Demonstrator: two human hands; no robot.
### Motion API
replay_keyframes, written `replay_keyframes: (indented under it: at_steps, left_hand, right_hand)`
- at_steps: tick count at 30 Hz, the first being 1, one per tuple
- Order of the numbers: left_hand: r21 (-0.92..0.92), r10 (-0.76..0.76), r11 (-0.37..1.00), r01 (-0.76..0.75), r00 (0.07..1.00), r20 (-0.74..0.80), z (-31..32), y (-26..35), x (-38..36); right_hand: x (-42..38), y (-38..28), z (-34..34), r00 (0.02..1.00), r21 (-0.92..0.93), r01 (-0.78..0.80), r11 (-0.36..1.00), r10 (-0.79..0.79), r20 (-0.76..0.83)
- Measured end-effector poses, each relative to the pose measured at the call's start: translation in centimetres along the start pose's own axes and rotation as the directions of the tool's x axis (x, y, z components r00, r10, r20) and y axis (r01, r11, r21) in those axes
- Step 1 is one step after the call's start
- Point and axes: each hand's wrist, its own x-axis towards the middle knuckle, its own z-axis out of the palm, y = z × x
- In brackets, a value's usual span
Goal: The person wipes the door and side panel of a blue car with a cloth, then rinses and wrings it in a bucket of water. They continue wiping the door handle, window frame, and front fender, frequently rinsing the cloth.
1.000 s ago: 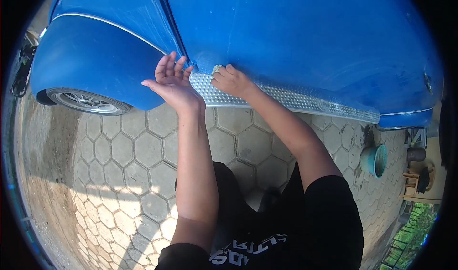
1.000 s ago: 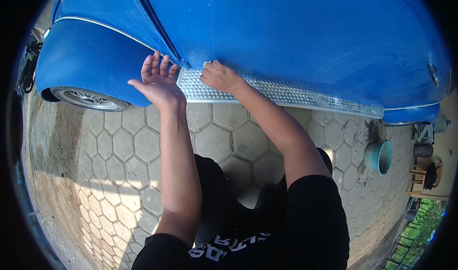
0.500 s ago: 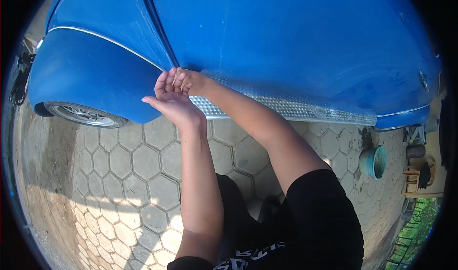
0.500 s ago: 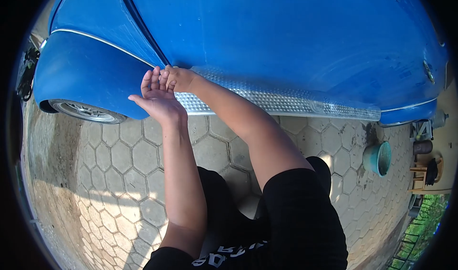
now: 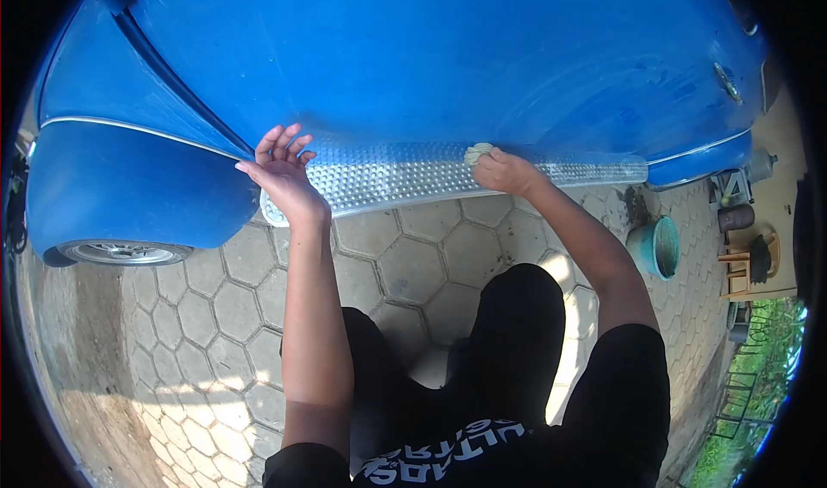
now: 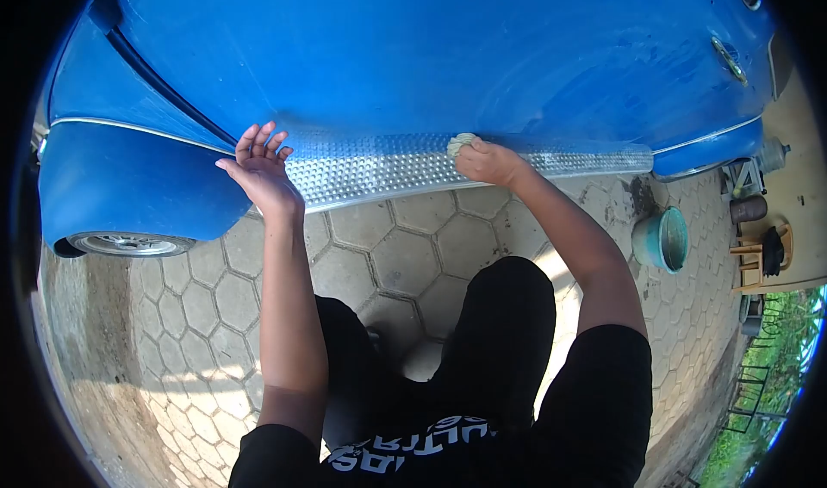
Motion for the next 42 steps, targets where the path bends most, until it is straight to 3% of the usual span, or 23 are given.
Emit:
replay_keyframes:
  at_steps: [5, 8, 9, 11, 13, 14, 17, 19, 21, 23, 24, 25, 27, 28, 29, 30, 31, 32, 34, 36, 38, 40, 42]
  left_hand:
    - [0.025, 0.014, 1.000, -0.015, 0.999, 0.028, -0.1, 0.2, -1.0]
    - [0.015, 0.035, 0.999, -0.035, 0.999, -0.002, 0.5, 0.4, -1.3]
    - [0.014, 0.047, 0.999, -0.047, 0.999, -0.004, 0.6, 0.4, -1.2]
    - [0.016, 0.070, 0.997, -0.069, 0.997, -0.034, 0.9, 0.6, -1.3]
    - [0.014, 0.097, 0.995, -0.097, 0.995, -0.011, 1.4, 0.6, -1.5]
    - [0.036, 0.117, 0.992, -0.117, 0.993, 0.009, 1.6, 0.3, -1.6]
    - [0.164, 0.120, 0.979, -0.122, 0.992, 0.027, 2.8, -0.7, -2.0]
    - [0.196, 0.089, 0.975, -0.107, 0.991, 0.096, 3.1, -2.2, -2.5]
    - [0.257, 0.058, 0.960, -0.113, 0.975, 0.215, 3.4, -3.2, -3.7]
    - [0.324, 0.040, 0.933, -0.156, 0.941, 0.336, 4.1, -3.7, -4.3]
    - [0.358, 0.031, 0.916, -0.181, 0.923, 0.385, 4.3, -3.9, -5.0]
    - [0.390, 0.019, 0.897, -0.206, 0.902, 0.431, 4.3, -4.3, -5.8]
    - [0.411, 0.040, 0.869, -0.275, 0.867, 0.497, 3.9, -5.3, -6.4]
    - [0.389, 0.064, 0.866, -0.315, 0.841, 0.538, 4.0, -5.4, -6.8]
    - [0.394, 0.076, 0.848, -0.354, 0.818, 0.571, 4.3, -5.6, -7.3]
    - [0.395, 0.089, 0.830, -0.393, 0.794, 0.602, 4.6, -5.8, -7.8]
    - [0.394, 0.105, 0.811, -0.433, 0.770, 0.629, 5.3, -6.0, -8.2]
    - [0.392, 0.128, 0.815, -0.428, 0.791, 0.598, 6.5, -6.2, -9.2]
    - [0.363, 0.136, 0.801, -0.475, 0.736, 0.663, 8.7, -6.2, -10.9]
    - [0.345, 0.065, 0.837, -0.426, 0.702, 0.710, 10.3, -6.4, -12.4]
    - [0.323, 0.016, 0.888, -0.329, 0.722, 0.692, 10.9, -7.1, -13.9]
    - [0.327, -0.011, 0.901, -0.285, 0.738, 0.675, 11.4, -7.7, -15.0]
    - [0.327, -0.037, 0.915, -0.234, 0.761, 0.647, 11.9, -8.0, -15.7]
  right_hand:
    - [15.7, -1.9, 1.8, 0.931, 0.080, -0.052, 0.995, 0.077, -0.358]
    - [27.4, -4.1, 3.3, 0.833, 0.021, 0.006, 1.000, 0.007, -0.554]
    - [30.5, -5.3, 3.4, 0.899, -0.122, -0.104, 0.987, 0.041, -0.436]
    - [30.7, -4.9, 4.1, 0.872, -0.070, -0.102, 0.992, 0.055, -0.487]
    - [29.4, -4.2, 2.9, 0.847, -0.002, -0.092, 0.996, 0.077, -0.526]
    - [25.6, -3.1, 2.0, 0.856, 0.010, 0.042, 0.999, -0.031, -0.515]
    - [11.6, -0.4, 3.1, 0.910, 0.074, 0.113, 0.991, -0.073, -0.408]
    - [1.5, 1.0, 1.0, 0.963, 0.033, 0.000, 0.999, 0.009, -0.268]
    - [-8.4, 1.0, -0.6, 0.979, 0.000, -0.203, 0.979, 0.203, 0.009]
    - [-15.9, 1.3, -3.0, 0.857, -0.032, -0.499, 0.866, 0.499, 0.129]
    - [-18.7, 1.3, -4.1, 0.704, 0.025, -0.698, 0.715, 0.680, 0.206]
    - [-20.3, 1.4, -5.4, 0.509, 0.063, -0.855, 0.514, 0.810, 0.290]
    - [-20.7, 1.4, -6.7, 0.023, 0.252, -0.967, 0.025, 1.000, -0.012]
    - [-20.1, 1.6, -7.2, -0.257, 0.394, -0.899, -0.192, 0.959, -0.119]
    - [-19.7, 1.6, -7.2, -0.542, 0.663, -0.660, -0.352, 0.834, -0.097]
    - [-19.4, 1.7, -6.5, -0.759, 0.859, -0.325, -0.395, 0.651, 0.012]
    - [-19.0, 1.8, -5.6, -0.873, 0.948, 0.049, -0.315, 0.448, 0.194]
    - [-18.3, 1.5, -4.9, -0.897, 0.937, 0.170, -0.305, 0.346, 0.275]
    - [-16.1, 1.0, -2.4, -0.853, 0.895, 0.096, -0.435, 0.427, 0.299]
    - [-11.2, 1.6, -0.7, -0.939, 0.699, -0.114, -0.705, 0.306, 0.155]
    - [-6.5, 0.5, 0.8, -0.900, 0.820, 0.059, -0.569, 0.325, 0.290]
    - [-0.8, -1.3, 0.9, -0.868, 0.839, 0.092, -0.537, 0.369, 0.331]
    - [3.6, -4.0, 0.7, -0.751, 0.807, 0.166, -0.567, 0.458, 0.476]
